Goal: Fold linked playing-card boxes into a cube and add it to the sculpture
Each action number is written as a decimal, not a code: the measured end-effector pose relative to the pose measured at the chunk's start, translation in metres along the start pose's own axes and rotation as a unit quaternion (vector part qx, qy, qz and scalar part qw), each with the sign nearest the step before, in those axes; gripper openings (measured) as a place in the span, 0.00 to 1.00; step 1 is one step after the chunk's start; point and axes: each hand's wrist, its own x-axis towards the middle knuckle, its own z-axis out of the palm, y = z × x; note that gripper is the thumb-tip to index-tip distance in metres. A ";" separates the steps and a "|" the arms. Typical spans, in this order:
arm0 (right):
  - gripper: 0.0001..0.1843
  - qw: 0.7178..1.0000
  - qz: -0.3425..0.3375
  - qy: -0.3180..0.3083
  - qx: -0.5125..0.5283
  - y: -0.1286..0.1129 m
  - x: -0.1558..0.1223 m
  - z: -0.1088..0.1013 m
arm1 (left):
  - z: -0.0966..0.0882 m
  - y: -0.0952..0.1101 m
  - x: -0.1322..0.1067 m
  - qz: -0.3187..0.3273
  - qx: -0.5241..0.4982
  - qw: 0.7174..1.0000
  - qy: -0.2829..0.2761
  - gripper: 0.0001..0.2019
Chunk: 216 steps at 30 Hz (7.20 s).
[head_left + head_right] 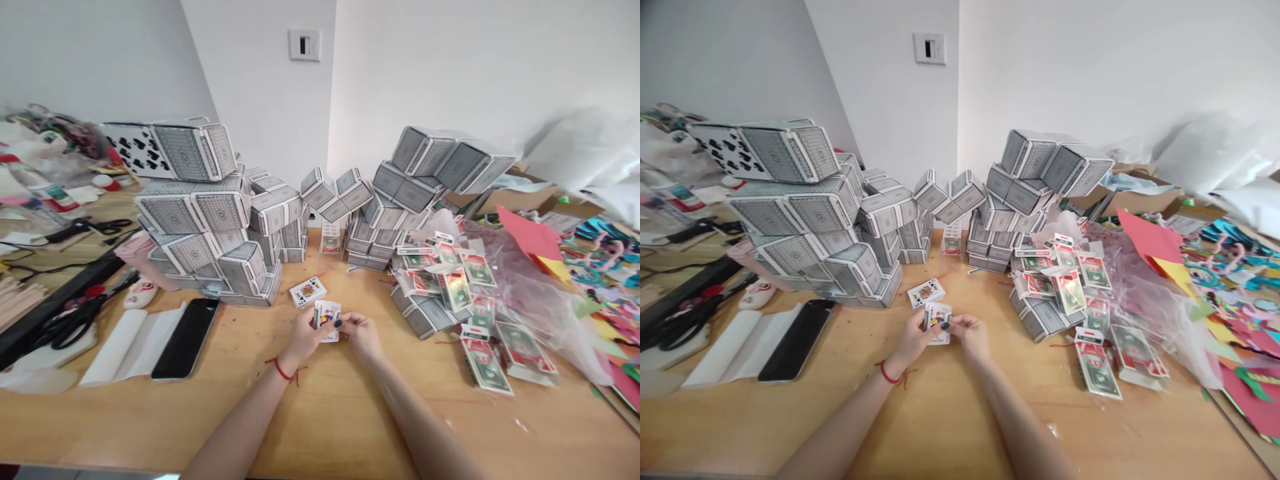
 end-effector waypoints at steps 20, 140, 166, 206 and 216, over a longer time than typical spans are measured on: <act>0.13 0.987 -0.105 -0.010 -0.118 0.008 -0.008 0.013 | 0.023 -0.013 0.003 -0.121 -0.146 0.968 0.167 0.11; 0.25 0.989 -0.108 -0.056 -0.081 -0.006 0.002 -0.006 | 0.009 -0.013 0.000 -0.015 -0.100 0.993 0.058 0.21; 0.14 0.983 -0.118 -0.022 -0.137 -0.005 -0.001 -0.001 | 0.018 -0.012 0.002 -0.082 -0.175 0.977 0.091 0.08; 0.13 0.973 -0.116 -0.116 -0.164 -0.004 0.004 -0.011 | 0.010 -0.022 0.003 -0.025 -0.004 0.998 0.059 0.11; 0.12 0.975 -0.124 -0.088 -0.164 0.000 0.003 -0.008 | 0.011 -0.023 0.003 -0.027 0.021 0.996 0.088 0.14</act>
